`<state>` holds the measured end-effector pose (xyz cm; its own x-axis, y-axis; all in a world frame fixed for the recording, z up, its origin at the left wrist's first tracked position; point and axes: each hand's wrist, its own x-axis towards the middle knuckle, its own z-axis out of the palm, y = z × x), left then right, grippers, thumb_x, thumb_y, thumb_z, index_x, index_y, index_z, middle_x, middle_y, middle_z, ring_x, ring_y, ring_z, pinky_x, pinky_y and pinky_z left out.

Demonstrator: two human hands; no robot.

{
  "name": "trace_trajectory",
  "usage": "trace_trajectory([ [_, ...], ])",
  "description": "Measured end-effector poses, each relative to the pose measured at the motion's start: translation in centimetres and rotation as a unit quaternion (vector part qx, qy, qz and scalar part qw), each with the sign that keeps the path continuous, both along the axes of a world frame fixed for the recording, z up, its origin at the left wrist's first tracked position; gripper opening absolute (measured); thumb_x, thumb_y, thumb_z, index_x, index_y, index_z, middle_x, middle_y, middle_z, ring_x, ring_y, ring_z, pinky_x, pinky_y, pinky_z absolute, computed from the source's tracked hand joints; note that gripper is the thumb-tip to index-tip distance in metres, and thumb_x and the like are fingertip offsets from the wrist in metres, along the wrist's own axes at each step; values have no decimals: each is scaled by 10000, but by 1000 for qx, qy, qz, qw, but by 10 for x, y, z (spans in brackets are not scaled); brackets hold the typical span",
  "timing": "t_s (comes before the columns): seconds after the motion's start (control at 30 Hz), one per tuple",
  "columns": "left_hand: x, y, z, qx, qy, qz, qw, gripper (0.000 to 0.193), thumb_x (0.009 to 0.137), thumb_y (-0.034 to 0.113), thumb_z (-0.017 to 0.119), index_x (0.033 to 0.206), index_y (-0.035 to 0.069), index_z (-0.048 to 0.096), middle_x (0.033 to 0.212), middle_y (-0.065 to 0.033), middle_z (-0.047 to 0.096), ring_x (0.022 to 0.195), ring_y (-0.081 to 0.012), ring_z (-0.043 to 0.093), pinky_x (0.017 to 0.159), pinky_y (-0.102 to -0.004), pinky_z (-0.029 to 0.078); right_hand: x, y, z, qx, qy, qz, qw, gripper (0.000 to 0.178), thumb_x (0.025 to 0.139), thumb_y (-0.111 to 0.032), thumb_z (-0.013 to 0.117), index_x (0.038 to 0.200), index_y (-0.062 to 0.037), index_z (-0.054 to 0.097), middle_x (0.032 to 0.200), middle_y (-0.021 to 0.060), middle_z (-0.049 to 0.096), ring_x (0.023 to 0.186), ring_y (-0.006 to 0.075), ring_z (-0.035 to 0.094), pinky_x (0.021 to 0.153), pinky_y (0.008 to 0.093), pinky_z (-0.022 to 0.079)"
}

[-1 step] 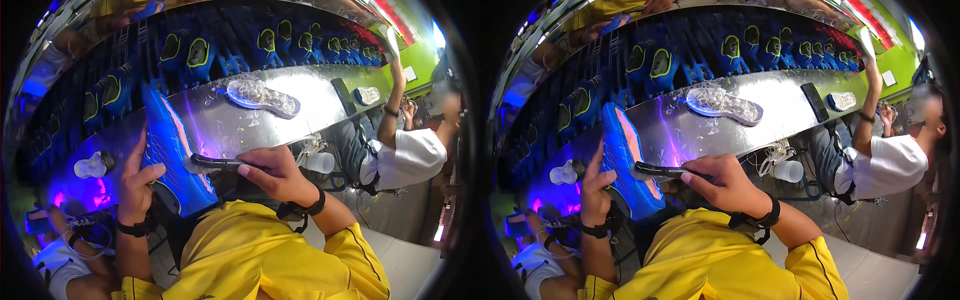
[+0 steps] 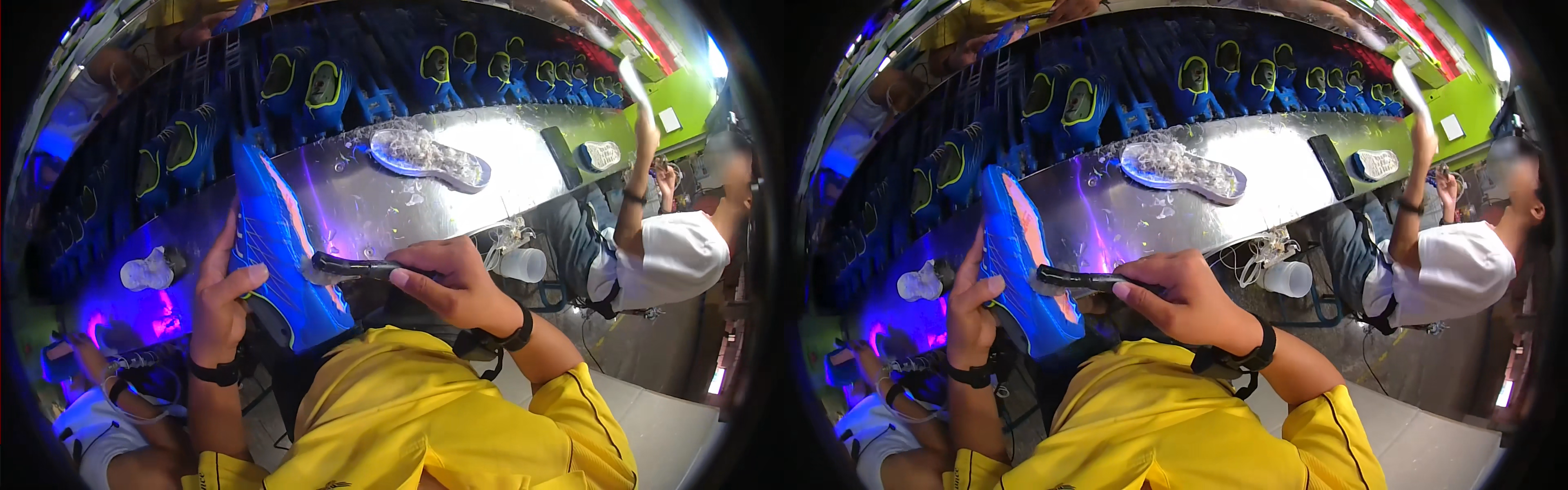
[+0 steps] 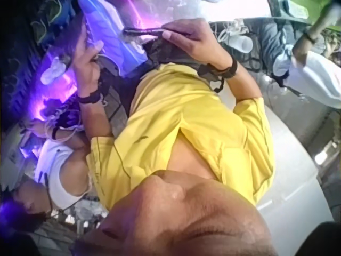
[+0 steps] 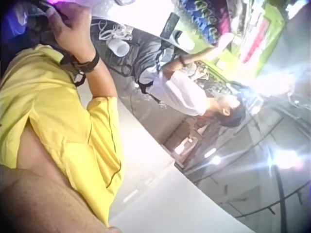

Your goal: The recorder is using a brush to apply adhesive to the bottom edges of blue shoe uppers on an assembly line.

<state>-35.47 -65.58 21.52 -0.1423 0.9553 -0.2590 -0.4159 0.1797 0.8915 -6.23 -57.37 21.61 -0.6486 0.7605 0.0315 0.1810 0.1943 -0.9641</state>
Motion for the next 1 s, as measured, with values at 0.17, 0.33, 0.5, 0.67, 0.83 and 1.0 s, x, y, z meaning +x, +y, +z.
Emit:
trace_trajectory([
  [0.17, -9, 3, -1, 4, -30, 11, 999, 909, 816, 59, 652, 1662, 3, 323, 1514, -129, 587, 1356, -241, 603, 1192, -389, 438, 7, 1, 6, 8, -23, 41, 999, 161, 971, -111, 727, 1047, 25, 768, 813, 190, 699, 690, 333, 652, 644, 394, 499],
  [0.33, -17, 5, 0, 5, -32, 19, 999, 874, 845, 63, 637, 1660, 3, 325, 1510, -139, 596, 1357, -253, 608, 1195, -403, 440, 10, 0, 18, 31, -14, 46, 998, 153, 959, -103, 734, 1034, 25, 768, 808, 197, 691, 706, 354, 669, 644, 406, 506],
  [0.5, -21, 7, 0, -19, -64, 36, 997, 821, 887, 80, 629, 1651, 1, 340, 1502, -141, 602, 1358, -259, 608, 1185, -406, 449, 11, 3, 29, 52, -44, 37, 997, 159, 943, -107, 742, 1036, 19, 770, 791, 181, 688, 697, 355, 675, 629, 403, 515],
  [0.67, -21, 8, 2, -87, -130, 49, 986, 613, 970, 145, 621, 1550, 0, 484, 1425, -128, 657, 1300, -248, 644, 1148, -404, 482, 7, 13, 47, 146, -66, 20, 987, 177, 903, -110, 767, 1024, 20, 770, 764, 160, 680, 651, 340, 674, 585, 404, 511],
  [0.83, -32, 4, -5, -155, -165, 71, 971, 450, 1043, 238, 624, 1430, 11, 588, 1315, -123, 721, 1165, -242, 716, 1065, -398, 548, -5, 19, 62, 202, -69, -4, 977, 179, 872, -109, 780, 1004, 11, 772, 721, 142, 664, 609, 312, 670, 552, 393, 497],
  [1.0, -17, -2, 14, -184, -117, 90, 972, 494, 1062, 228, 620, 1495, 28, 491, 1196, -160, 749, 986, -285, 760, 837, -360, 611, -12, 32, 65, 297, -58, -10, 953, 203, 833, -124, 807, 999, -11, 777, 695, 118, 647, 571, 289, 625, 521, 388, 465],
])
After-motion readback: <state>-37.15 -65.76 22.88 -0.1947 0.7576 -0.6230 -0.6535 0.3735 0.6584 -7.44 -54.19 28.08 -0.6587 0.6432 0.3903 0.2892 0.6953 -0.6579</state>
